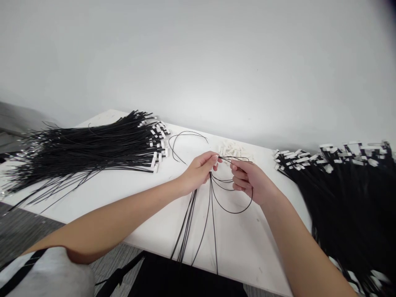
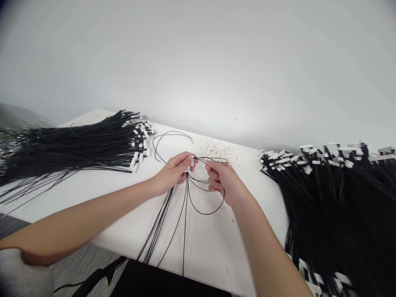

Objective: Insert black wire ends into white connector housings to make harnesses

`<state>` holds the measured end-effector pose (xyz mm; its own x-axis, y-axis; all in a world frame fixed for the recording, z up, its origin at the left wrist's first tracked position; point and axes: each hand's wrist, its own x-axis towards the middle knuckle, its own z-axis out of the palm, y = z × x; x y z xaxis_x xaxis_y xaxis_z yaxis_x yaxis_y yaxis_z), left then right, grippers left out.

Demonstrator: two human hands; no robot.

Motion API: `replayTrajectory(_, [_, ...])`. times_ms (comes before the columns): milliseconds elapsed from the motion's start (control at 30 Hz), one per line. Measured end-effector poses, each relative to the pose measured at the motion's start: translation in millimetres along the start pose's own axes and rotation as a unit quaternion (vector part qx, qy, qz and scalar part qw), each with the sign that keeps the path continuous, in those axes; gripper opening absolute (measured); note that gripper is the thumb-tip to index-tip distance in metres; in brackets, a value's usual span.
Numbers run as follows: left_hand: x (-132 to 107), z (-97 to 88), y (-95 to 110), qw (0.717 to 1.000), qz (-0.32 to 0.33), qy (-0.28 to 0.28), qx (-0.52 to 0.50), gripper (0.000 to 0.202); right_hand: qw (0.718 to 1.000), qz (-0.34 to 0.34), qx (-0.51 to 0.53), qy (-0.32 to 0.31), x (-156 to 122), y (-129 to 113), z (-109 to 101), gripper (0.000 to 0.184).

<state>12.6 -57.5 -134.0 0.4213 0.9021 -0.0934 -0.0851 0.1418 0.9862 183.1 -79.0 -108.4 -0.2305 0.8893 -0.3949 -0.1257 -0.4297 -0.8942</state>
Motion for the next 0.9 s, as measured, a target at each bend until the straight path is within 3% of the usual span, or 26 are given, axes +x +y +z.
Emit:
replayTrajectory(133, [0, 0.1, 1, 1.0, 0.008, -0.003, 0.009, 0.031, 0.996, -0.038, -0.062, 0.059, 0, 2, 7, 0.029])
replayTrajectory(233, [-1, 0.6, 2, 1.0, -0.003, -0.017, 0.011, 0.031, 0.975, -0.1, -0.143, 0.14, 2, 5, 15, 0.029])
replayTrajectory(300, [-1, 1.1, 2, 1.0, -0.008, -0.026, 0.007, 0.031, 0.963, -0.134, -0.167, 0.161, 3, 7, 18, 0.03])
replayTrajectory(600, [-3, 2.4, 1, 1.0, -0.006, -0.025, -0.001, 0.031, 0.94, -0.221, -0.211, 0.154, 4, 15, 18, 0.03])
replayTrajectory(900, [-5, 1.9, 5, 0.995, -0.049, -0.054, -0.065, 0.032, 0.947, -0.183, -0.209, 0.159, -2, 6, 27, 0.031])
